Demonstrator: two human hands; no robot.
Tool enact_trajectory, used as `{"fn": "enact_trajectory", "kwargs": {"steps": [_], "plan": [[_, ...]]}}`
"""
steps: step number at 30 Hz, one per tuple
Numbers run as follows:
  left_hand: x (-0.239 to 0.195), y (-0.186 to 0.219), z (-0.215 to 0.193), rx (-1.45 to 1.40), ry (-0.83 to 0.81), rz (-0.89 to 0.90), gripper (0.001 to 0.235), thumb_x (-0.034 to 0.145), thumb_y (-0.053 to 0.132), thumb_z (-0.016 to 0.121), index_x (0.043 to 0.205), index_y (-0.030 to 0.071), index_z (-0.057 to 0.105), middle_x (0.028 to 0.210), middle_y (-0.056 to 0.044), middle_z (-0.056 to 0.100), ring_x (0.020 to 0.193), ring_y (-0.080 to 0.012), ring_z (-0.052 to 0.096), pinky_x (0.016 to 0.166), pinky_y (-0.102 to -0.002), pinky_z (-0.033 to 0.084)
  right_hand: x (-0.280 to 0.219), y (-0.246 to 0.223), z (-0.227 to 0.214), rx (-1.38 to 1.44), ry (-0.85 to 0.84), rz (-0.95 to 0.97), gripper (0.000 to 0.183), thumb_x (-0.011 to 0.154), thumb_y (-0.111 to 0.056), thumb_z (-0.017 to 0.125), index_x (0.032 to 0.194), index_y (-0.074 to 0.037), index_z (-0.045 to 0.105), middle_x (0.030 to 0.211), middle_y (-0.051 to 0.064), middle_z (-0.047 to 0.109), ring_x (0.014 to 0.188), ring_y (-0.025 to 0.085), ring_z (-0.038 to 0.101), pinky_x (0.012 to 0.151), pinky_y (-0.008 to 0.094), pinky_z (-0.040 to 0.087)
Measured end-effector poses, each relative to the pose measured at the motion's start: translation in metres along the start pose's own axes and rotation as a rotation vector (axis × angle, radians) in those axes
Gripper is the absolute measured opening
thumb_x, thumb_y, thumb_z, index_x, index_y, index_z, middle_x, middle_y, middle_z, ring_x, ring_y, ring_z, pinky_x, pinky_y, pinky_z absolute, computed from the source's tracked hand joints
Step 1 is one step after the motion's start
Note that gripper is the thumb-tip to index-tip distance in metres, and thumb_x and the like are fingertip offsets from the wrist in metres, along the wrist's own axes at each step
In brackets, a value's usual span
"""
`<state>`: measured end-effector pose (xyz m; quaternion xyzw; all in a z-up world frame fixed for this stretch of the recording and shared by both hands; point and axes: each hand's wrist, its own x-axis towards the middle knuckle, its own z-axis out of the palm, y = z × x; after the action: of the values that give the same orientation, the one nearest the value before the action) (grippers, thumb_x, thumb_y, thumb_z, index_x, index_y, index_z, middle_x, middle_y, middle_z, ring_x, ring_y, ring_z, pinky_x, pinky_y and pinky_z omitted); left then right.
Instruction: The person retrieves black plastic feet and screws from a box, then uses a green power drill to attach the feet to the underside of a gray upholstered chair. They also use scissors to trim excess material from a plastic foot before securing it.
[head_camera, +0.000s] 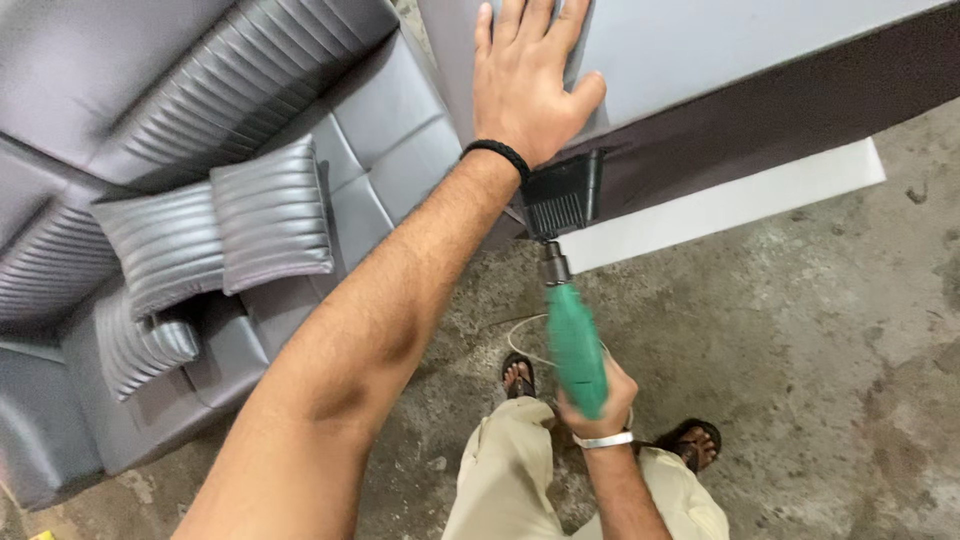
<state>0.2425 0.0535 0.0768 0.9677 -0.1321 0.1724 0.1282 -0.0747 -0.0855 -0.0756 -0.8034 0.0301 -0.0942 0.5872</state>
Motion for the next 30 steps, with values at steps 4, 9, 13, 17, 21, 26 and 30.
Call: {"fn": "enact_trajectory", "kwargs": {"steps": [4, 9, 13, 17, 21, 26, 30], "plan": [[0.001, -0.004, 0.000, -0.047, 0.028, -0.009, 0.069, 0.082, 0.041, 0.069, 0.147, 0.023, 0.054, 0.148, -0.005, 0.053, 0.144, -0.0304, 0.040, 0.126, -0.059, 0.020, 0.005, 0.000, 0.004, -0.040, -0.004, -0.092, 0.042, 0.072, -0.005, 0.076, 0.112, 0.001, 0.071, 0.101, 0.016, 0.074, 0.087, 0.027, 0.076, 0.076, 0.034, 0.059], [0.003, -0.004, -0.005, -0.082, -0.006, -0.051, 0.061, 0.084, 0.040, 0.067, 0.142, 0.025, 0.059, 0.144, -0.002, 0.058, 0.142, -0.0281, 0.044, 0.129, -0.056, 0.022, 0.009, -0.004, -0.008, 0.001, -0.036, -0.034, 0.046, 0.069, -0.003, 0.076, 0.114, 0.001, 0.070, 0.105, 0.016, 0.074, 0.092, 0.027, 0.075, 0.082, 0.034, 0.058], [0.000, -0.003, -0.004, -0.109, 0.005, -0.040, 0.063, 0.083, 0.038, 0.067, 0.144, 0.024, 0.058, 0.149, -0.005, 0.054, 0.144, -0.0294, 0.042, 0.127, -0.056, 0.020, 0.006, -0.007, -0.034, -0.008, -0.079, 0.049, 0.040, 0.069, -0.001, 0.072, 0.108, -0.002, 0.072, 0.100, 0.013, 0.075, 0.086, 0.026, 0.075, 0.081, 0.033, 0.058], [0.002, -0.001, -0.002, -0.140, 0.003, -0.057, 0.067, 0.082, 0.035, 0.065, 0.148, 0.025, 0.056, 0.160, -0.008, 0.044, 0.151, -0.0314, 0.033, 0.126, -0.055, 0.017, -0.012, -0.013, -0.066, -0.078, -0.086, -0.056, 0.042, 0.063, -0.004, 0.076, 0.104, -0.003, 0.071, 0.096, 0.013, 0.073, 0.085, 0.028, 0.073, 0.078, 0.035, 0.058], [0.006, -0.002, -0.003, -0.132, -0.071, -0.103, 0.068, 0.085, 0.033, 0.061, 0.152, 0.029, 0.052, 0.167, -0.005, 0.035, 0.155, -0.0289, 0.026, 0.128, -0.053, 0.013, -0.029, -0.018, -0.092, -0.096, -0.057, 0.119, 0.044, 0.060, -0.006, 0.083, 0.102, -0.002, 0.071, 0.091, 0.013, 0.075, 0.081, 0.026, 0.075, 0.074, 0.037, 0.057], [-0.017, 0.020, -0.012, -0.093, -0.136, -0.189, 0.068, 0.094, 0.040, 0.059, 0.158, 0.024, 0.041, 0.170, -0.010, 0.021, 0.157, -0.0318, 0.018, 0.128, -0.053, 0.012, -0.044, -0.028, -0.145, -0.063, -0.011, 0.197, 0.038, 0.064, -0.004, 0.086, 0.100, -0.001, 0.074, 0.089, 0.010, 0.078, 0.078, 0.022, 0.074, 0.073, 0.035, 0.058], [-0.059, 0.022, -0.029, -0.174, -0.262, -0.211, 0.077, 0.096, 0.041, 0.060, 0.162, 0.020, 0.026, 0.171, -0.010, 0.010, 0.157, -0.0326, 0.009, 0.126, -0.049, 0.015, -0.043, -0.058, -0.177, 0.160, 0.031, 0.259, 0.032, 0.070, 0.000, 0.083, 0.102, 0.001, 0.076, 0.093, 0.009, 0.079, 0.081, 0.017, 0.073, 0.075, 0.033, 0.058]]}}
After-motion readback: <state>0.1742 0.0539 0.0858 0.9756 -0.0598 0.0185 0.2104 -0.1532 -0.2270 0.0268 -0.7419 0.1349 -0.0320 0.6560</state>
